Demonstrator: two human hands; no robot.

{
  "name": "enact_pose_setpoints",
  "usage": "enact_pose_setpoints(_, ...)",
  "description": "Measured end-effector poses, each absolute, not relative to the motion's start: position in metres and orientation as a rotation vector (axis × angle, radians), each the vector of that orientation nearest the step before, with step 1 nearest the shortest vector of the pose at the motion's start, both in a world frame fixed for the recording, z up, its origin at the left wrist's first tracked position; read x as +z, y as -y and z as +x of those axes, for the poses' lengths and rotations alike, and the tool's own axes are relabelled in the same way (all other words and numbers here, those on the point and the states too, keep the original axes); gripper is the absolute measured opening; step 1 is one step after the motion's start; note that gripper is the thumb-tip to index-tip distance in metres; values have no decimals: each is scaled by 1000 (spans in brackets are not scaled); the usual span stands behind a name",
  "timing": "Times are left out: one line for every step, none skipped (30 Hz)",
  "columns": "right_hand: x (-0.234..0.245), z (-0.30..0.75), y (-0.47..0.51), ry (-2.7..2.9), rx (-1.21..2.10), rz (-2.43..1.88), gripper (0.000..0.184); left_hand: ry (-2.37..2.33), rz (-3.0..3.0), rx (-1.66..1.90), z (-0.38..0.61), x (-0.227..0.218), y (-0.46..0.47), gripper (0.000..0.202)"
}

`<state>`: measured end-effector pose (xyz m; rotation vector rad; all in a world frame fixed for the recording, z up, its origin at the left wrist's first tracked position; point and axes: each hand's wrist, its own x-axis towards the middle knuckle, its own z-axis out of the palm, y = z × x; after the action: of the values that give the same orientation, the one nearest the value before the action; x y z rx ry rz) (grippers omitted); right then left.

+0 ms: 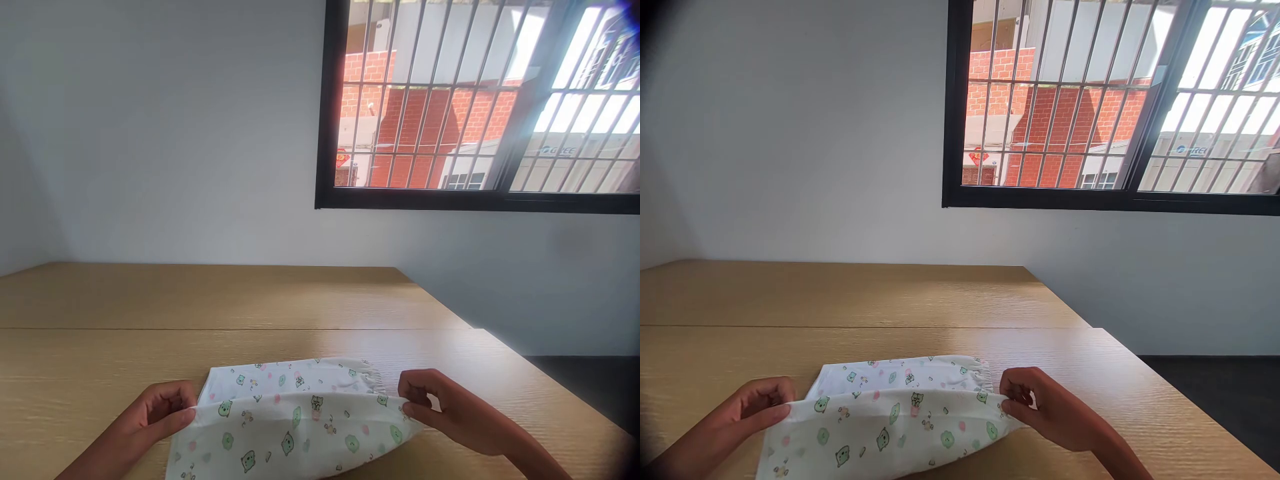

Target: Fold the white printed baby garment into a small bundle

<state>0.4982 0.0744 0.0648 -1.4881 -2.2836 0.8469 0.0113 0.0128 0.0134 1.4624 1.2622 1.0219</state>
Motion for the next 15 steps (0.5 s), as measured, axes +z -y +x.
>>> enact_pose_setpoints(65, 498, -74, 2280, 851, -1485, 20, -1270, 1452, 1030, 13, 14, -12, 36)
enact_pose_setpoints(65, 498, -74, 2278, 852, -1482, 21, -1275, 1443, 1036, 14, 15, -11, 36)
enact_pose_setpoints(65, 497, -74, 2275, 852, -1484, 22, -1278, 1436, 1042, 15, 17, -11, 36)
enact_pose_setpoints(66, 496, -74, 2272, 852, -1489, 23, -1280, 1431, 1048, 16, 18, -10, 35)
enact_pose_setpoints(67, 496, -74, 2270, 852, -1497, 23, -1285, 1426, 1052, 16, 20, -10, 35)
enact_pose_setpoints(68, 495, -74, 2268, 852, -1508, 24, -1290, 1423, 1046, 16, 22, -10, 34)
enact_pose_setpoints(69, 494, -75, 2269, 852, -1515, 25, -1295, 1425, 1034, 15, 23, -10, 34)
enact_pose_setpoints(69, 493, -75, 2268, 849, -1518, 25, -1298, 1433, 1017, 14, 24, -10, 34)
enact_pose_setpoints(70, 492, -75, 2266, 847, -1516, 26, -1298, 1442, 998, 13, 24, -11, 34)
enact_pose_setpoints(70, 492, -75, 2264, 847, -1511, 27, -1292, 1454, 975, 11, 24, -12, 34)
enact_pose_setpoints(69, 491, -76, 2260, 848, -1506, 27, -1281, 1464, 962, 10, 23, -12, 34)
enact_pose_setpoints(69, 491, -76, 2256, 854, -1502, 27, -1268, 1468, 962, 9, 21, -13, 34)
enact_pose_setpoints(68, 492, -77, 2252, 861, -1503, 26, -1256, 1466, 970, 8, 20, -14, 34)
enact_pose_setpoints(66, 492, -77, 2246, 868, -1506, 26, -1242, 1464, 969, 7, 19, -14, 34)
enact_pose_setpoints(65, 493, -78, 2241, 875, -1508, 25, -1236, 1463, 973, 7, 18, -14, 34)
